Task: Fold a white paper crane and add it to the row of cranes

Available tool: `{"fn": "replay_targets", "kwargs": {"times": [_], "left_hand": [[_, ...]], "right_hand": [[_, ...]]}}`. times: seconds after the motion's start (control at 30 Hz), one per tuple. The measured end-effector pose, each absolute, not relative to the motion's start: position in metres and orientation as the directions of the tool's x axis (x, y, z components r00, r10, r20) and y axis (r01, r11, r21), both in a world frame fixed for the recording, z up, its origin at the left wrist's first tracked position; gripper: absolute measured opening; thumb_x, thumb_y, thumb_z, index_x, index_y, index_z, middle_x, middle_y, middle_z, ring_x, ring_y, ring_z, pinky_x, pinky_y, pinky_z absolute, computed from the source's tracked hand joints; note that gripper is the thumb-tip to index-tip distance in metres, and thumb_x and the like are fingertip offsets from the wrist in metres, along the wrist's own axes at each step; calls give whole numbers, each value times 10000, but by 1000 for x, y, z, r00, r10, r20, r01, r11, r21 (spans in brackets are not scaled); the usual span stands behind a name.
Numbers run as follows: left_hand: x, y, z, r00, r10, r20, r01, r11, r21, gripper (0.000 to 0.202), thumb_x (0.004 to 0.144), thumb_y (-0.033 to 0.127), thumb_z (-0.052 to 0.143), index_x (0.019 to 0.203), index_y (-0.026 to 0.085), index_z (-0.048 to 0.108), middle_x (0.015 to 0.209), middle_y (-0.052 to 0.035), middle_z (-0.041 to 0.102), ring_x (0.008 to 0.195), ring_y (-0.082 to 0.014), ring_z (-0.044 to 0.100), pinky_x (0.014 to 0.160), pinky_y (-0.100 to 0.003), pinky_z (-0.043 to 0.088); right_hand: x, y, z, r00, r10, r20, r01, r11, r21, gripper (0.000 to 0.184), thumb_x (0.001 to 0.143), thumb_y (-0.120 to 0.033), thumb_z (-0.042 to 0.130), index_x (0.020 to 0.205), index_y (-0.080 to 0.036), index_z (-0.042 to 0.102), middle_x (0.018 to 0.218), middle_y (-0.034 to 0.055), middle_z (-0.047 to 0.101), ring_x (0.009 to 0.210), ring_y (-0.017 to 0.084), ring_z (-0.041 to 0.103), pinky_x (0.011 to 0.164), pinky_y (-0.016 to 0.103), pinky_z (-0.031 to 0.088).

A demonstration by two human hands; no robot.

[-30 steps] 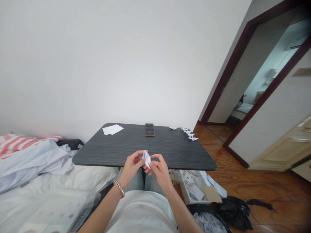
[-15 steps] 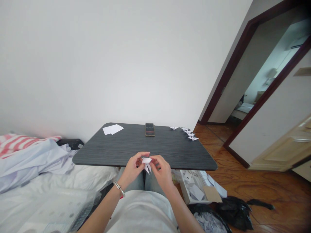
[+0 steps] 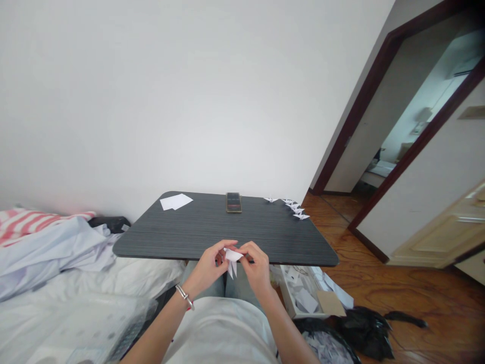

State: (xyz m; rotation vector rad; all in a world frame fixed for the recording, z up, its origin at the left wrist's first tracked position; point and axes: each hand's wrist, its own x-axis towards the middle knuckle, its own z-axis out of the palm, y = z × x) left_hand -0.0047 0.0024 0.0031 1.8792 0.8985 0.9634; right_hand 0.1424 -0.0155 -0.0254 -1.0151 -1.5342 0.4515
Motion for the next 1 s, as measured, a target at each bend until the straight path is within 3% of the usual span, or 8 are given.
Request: {"fn": "replay_targets", "kwargs": {"times": [0.23,0.33,0.47,0.73,0.87,1.0], "left_hand": [[-6,-4,9,441,829,342,316,-501,806,428,686,99,512,1101,203,513,981,-50,559,690,-128,489,579,-220,376],[-5,-8,13,412,804,428,348,-573,742,419,684,92,528,1085,211,523,1078,-65,509,908,-181,488,756,-275,394],[-2,-10,14,378,784,492,361,-614,702,431,685,91,540,1095,220,512,1148,-74,478,1082,-222,415,937,-364,303],[0,-10,7,373,839,397,190,-488,852,356,751,129,492,1103,186,475,1059,-75,535,843,-158,556,726,-269,458],[0,-10,8,338,834,437,208,-519,829,282,757,116,488,1029,183,518,1031,-61,552,816,-142,557,726,-250,456],[0,-9,8,310,813,493,257,-571,780,231,775,132,473,991,183,537,1004,-58,557,850,-147,545,732,-247,455]], "right_hand": [[143,-13,-34,182,762,622,226,583,-781,192,687,-57,484,700,-197,614,704,14,564,676,155,533,570,248,395],[142,-13,-34,242,760,604,157,583,-797,173,674,-64,486,678,-191,603,701,21,564,674,157,535,565,248,409],[140,-14,-30,293,766,573,101,571,-815,141,685,-85,490,650,-186,581,682,19,558,629,144,525,532,238,416],[138,-13,-28,282,779,560,-32,591,-806,137,691,-67,502,677,-178,579,697,5,536,582,121,508,475,219,436],[137,-13,-30,266,789,554,-48,585,-810,128,693,-76,517,716,-179,589,747,17,545,597,124,522,468,222,452],[138,-14,-31,231,785,575,58,579,-813,146,690,-84,536,770,-182,609,789,34,566,688,150,550,505,231,463]]}}
